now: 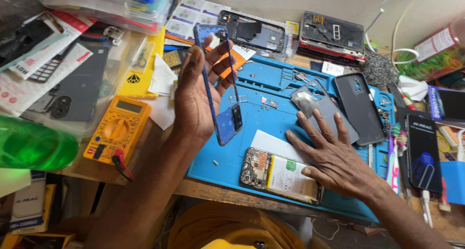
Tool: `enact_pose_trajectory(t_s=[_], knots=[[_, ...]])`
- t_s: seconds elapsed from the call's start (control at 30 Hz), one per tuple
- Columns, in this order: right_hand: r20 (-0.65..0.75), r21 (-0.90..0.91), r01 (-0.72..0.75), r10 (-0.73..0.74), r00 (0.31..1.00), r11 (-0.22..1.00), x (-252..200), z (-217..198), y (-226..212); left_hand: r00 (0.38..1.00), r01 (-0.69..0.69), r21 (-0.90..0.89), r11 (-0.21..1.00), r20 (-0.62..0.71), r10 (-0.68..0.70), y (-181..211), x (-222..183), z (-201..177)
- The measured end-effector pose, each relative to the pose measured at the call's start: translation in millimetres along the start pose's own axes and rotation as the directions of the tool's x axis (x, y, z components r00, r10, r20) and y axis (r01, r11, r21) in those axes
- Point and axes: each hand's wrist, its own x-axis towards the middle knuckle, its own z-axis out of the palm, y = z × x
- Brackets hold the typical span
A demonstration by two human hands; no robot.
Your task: The person cleans the internal components of a disassembled smartphone using a small brush and a cloth. They then reassemble the device by placing the battery and motherboard into the blue phone frame and securing the parts with a screwdriver.
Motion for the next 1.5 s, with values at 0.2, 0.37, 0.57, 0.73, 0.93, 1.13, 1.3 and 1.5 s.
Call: enact_pose_trajectory(t_s=[0.2,0.37,0.57,0.73,0.93,1.13,1.3,1.5], knots=[[-0.051,-0.045,0.153,-0.155,0.987,0.987,41,-6,-5,0.999,-0.037,0.016,0.999,-0.001,0.037,1,3,0],[0.017,-0.038,0.23,-0.229,0.973,0.972,82,-12,-22,0.997,-0.076,0.042,0.996,-0.029,0.077,6,5,-4],[-0.052,0.138,0.133,-0.127,0.991,0.981,65,-17,-9,0.995,-0.09,0.022,0.996,-0.033,0.091,9,7,-7],[-0.052,-0.031,0.094,-0.095,0.994,0.995,29,-12,-9,0.998,-0.055,0.003,0.999,-0.017,0.055,9,2,-3],[0.035,-0.002,0.086,-0.086,0.996,0.996,48,-8,-22,0.997,-0.073,0.014,0.997,-0.028,0.073,7,3,-3],[0.105,0.034,0.141,-0.144,0.984,0.989,92,-12,-38,0.995,-0.091,0.053,0.994,-0.035,0.093,7,8,-7],[-0.039,0.133,0.131,-0.126,0.991,0.982,77,-18,-22,0.994,-0.098,0.038,0.994,-0.037,0.099,8,9,-8],[-0.047,-0.054,0.097,-0.1,0.994,0.994,47,-6,-22,0.997,-0.082,-0.005,0.997,0.005,0.082,1,3,-3]])
